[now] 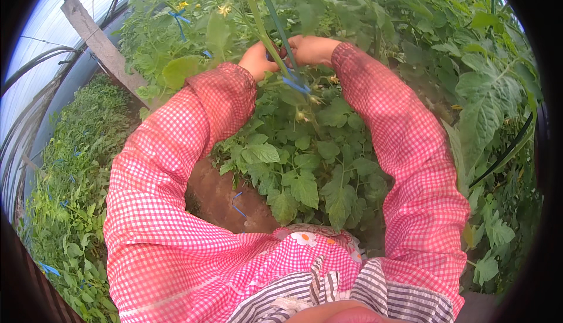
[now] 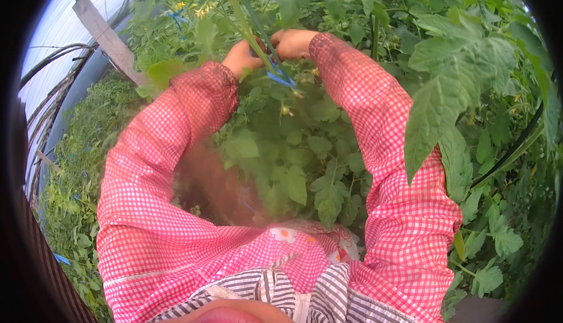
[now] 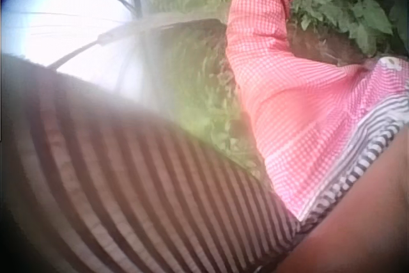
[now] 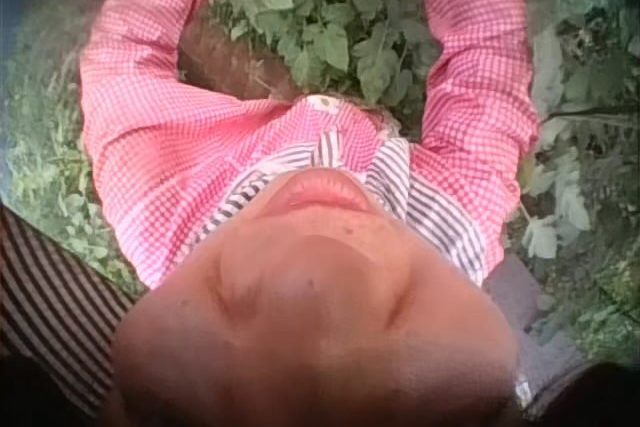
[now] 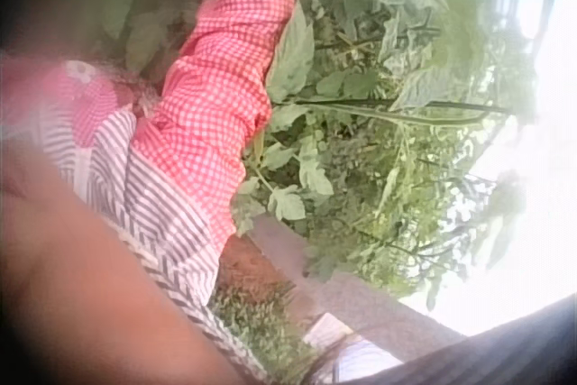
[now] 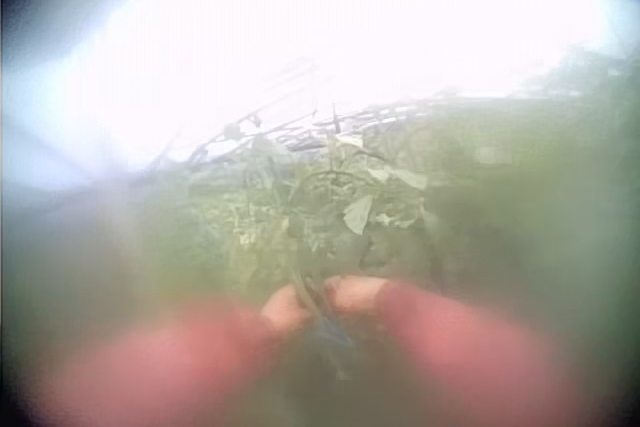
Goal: The person ties tomato plants to vertical support strings using blue plastic ties. They reach into the foliage, loop the tie around the stem and string, and secure it. The person also removes small yellow flowers from the plants.
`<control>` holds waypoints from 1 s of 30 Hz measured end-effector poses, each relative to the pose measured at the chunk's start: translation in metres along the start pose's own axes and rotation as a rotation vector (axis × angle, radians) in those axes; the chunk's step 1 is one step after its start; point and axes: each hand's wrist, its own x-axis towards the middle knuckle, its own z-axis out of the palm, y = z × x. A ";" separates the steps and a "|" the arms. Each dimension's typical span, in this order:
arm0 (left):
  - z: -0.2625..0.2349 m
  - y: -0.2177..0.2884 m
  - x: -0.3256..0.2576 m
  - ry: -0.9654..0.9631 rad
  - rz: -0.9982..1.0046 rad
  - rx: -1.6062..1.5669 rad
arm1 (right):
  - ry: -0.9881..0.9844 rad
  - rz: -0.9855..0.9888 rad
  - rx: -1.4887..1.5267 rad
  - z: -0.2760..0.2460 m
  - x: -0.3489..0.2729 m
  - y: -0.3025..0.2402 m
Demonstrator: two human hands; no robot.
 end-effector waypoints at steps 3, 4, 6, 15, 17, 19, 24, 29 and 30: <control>-0.004 0.011 -0.007 -0.021 -0.001 -0.132 | 0.055 0.005 0.042 -0.001 0.001 -0.001; -0.005 0.013 -0.008 -0.039 -0.032 -0.120 | 0.012 -0.074 0.020 -0.003 0.001 0.000; -0.006 0.015 -0.007 -0.034 -0.061 -0.054 | -0.060 -0.063 0.234 -0.005 -0.002 0.000; -0.019 0.032 -0.013 -0.143 -0.262 0.051 | 0.017 -0.005 -0.177 -0.016 -0.011 -0.007; -0.029 0.044 -0.015 -0.265 -0.251 0.210 | 0.002 0.028 -0.193 -0.022 -0.012 -0.008; -0.037 0.056 -0.018 -0.325 -0.267 0.345 | -0.020 0.120 -0.116 -0.024 -0.013 -0.010; -0.044 0.083 -0.054 -0.206 -0.147 0.548 | 0.087 0.062 -0.205 -0.029 -0.023 -0.024; -0.055 0.111 -0.186 0.020 0.554 0.191 | 0.247 -0.066 -0.182 -0.044 -0.058 -0.065; -0.051 0.109 -0.213 -0.163 0.560 0.062 | 0.292 -0.057 -0.194 -0.042 -0.065 -0.074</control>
